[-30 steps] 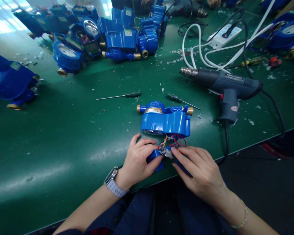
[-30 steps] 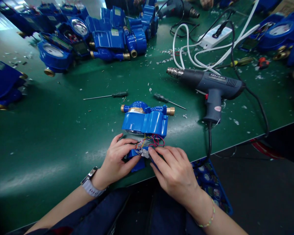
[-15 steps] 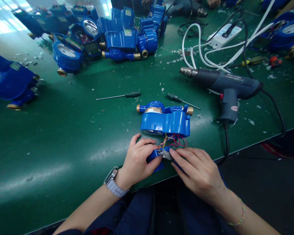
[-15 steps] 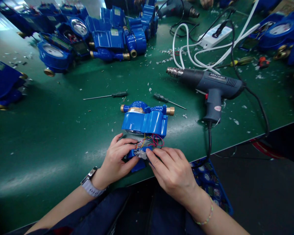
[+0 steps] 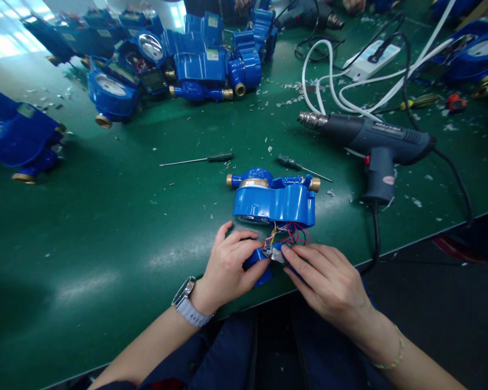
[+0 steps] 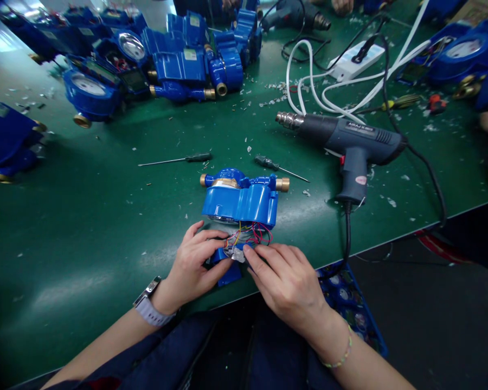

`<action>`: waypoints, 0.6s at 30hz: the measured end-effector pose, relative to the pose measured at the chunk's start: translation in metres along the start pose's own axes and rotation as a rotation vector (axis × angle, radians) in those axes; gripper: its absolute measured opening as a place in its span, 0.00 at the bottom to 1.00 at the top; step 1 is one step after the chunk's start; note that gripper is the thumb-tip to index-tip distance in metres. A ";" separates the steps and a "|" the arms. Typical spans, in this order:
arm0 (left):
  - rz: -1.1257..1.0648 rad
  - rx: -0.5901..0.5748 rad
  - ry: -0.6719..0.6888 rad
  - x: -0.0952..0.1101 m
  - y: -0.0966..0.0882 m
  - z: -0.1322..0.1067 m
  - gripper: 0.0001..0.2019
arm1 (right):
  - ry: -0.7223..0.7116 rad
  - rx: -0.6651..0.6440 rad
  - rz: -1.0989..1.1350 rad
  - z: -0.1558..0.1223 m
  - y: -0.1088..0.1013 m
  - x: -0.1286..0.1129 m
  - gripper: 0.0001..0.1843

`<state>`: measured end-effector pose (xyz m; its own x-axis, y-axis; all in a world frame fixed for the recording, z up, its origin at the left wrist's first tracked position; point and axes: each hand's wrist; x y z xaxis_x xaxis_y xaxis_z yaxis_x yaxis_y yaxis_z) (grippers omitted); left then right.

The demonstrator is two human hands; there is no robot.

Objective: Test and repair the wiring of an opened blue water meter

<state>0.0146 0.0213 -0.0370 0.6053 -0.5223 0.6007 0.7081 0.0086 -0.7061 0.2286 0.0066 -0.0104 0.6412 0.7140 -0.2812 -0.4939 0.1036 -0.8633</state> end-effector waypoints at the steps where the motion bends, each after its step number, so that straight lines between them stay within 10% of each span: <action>1: -0.001 0.001 0.005 0.000 0.000 0.000 0.05 | 0.003 0.000 0.005 0.000 0.000 0.000 0.14; 18: 0.007 0.006 -0.022 -0.004 0.004 -0.001 0.05 | 0.205 -0.151 0.594 0.011 -0.030 -0.036 0.13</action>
<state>0.0141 0.0223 -0.0426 0.6183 -0.5030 0.6039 0.7060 0.0177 -0.7080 0.2136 -0.0150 0.0300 0.3908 0.4712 -0.7907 -0.7207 -0.3777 -0.5813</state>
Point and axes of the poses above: each hand's wrist, its own z-axis towards the middle knuckle, its own y-axis out of the palm, x = y × z, and after that the axes turned 2 degrees about z, right-handed
